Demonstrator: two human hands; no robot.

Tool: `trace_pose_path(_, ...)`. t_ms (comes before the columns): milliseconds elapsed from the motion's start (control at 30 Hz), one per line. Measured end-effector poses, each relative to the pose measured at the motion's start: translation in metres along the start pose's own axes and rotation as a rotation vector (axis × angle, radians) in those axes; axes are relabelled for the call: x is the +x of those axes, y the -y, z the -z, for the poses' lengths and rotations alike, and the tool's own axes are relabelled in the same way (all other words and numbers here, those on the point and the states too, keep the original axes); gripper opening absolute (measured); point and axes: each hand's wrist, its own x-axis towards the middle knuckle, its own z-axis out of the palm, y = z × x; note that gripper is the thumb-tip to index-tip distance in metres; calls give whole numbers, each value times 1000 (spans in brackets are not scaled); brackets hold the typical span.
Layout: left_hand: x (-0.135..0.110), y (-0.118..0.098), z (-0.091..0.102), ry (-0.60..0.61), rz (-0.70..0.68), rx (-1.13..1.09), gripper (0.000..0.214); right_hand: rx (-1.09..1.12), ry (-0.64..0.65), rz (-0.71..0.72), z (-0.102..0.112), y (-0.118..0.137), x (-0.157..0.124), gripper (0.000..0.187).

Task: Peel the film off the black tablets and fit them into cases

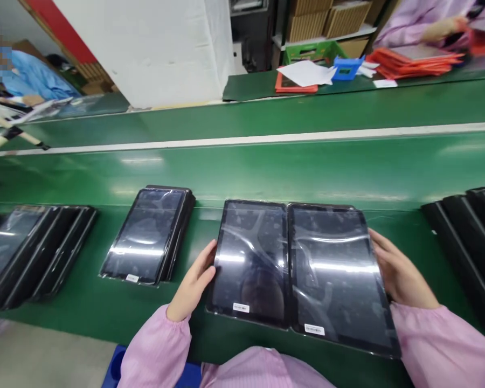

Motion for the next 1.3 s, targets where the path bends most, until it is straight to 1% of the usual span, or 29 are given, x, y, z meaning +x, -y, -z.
trace_pose_path(67, -15, -4, 5, 80, -77, 175, 64, -20, -24, -12, 0, 6, 17, 41)
trace_pose_path(133, -31, -8, 3, 141, -145, 406, 67, -118, -66, 23, -4, 14, 29, 35)
trace_pose_path(200, -44, -12, -2, 166, -202, 630, 74, -206, -123, 88, -12, 20, 36, 31)
trace_pose_path(233, -48, -13, -3, 170, -231, 714, 75, -235, -149, 121, -16, 22, 37, 29)
trace_pose_path(267, -50, -13, -3, 167, -263, 770, 71, -255, -170, 150, -20, 24, 38, 26)
trace_pose_path(400, -46, -15, 10, 142, -436, 801, 36, -289, -204, 229, -25, 23, 35, 14)
trace_pose_path(467, -41, -17, 17, 132, -551, 813, 20, -287, -187, 237, -22, 20, 34, 12)
trace_pose_path(533, -37, -19, 23, 131, -661, 840, 9, -282, -157, 229, -17, 17, 35, 15)
trace_pose_path(600, -36, -20, 25, 138, -745, 862, 6, -280, -134, 227, -10, 17, 36, 22)
trace_pose_path(667, -37, -20, 25, 152, -796, 875, 13, -289, -144, 260, -4, 19, 36, 27)
trace_pose_path(733, -37, -20, 24, 152, -808, 887, 20, -317, -178, 331, 1, 25, 35, 30)
trace_pose_path(833, -35, -23, 21, 146, -786, 890, 13, -406, -185, 441, -1, 43, 27, 30)
trace_pose_path(900, -32, -27, 19, 180, -786, 881, 19, -503, -139, 504, -12, 58, 18, 31)
trace_pose_path(967, -29, -32, 18, 221, -794, 887, 22, -673, -44, 603, -30, 70, 8, 32)
trace_pose_path(1000, -29, -34, 18, 231, -803, 896, 23, -779, 29, 663, -41, 74, 3, 32)
trace_pose_path(1067, -27, -36, 18, 232, -826, 923, 22, -979, 218, 750, -63, 76, -5, 31)
trace_pose_path(1133, -26, -36, 18, 226, -854, 942, 24, -1102, 364, 763, -83, 71, -8, 28)
trace_pose_path(1200, -24, -36, 18, 230, -867, 938, 28, -1141, 417, 759, -95, 63, -7, 28)
trace_pose_path(1233, -22, -36, 18, 242, -854, 935, 27, -1122, 428, 757, -98, 59, -4, 28)
trace_pose_path(1300, -19, -39, 16, 281, -815, 929, 23, -1017, 469, 742, -97, 54, 3, 26)
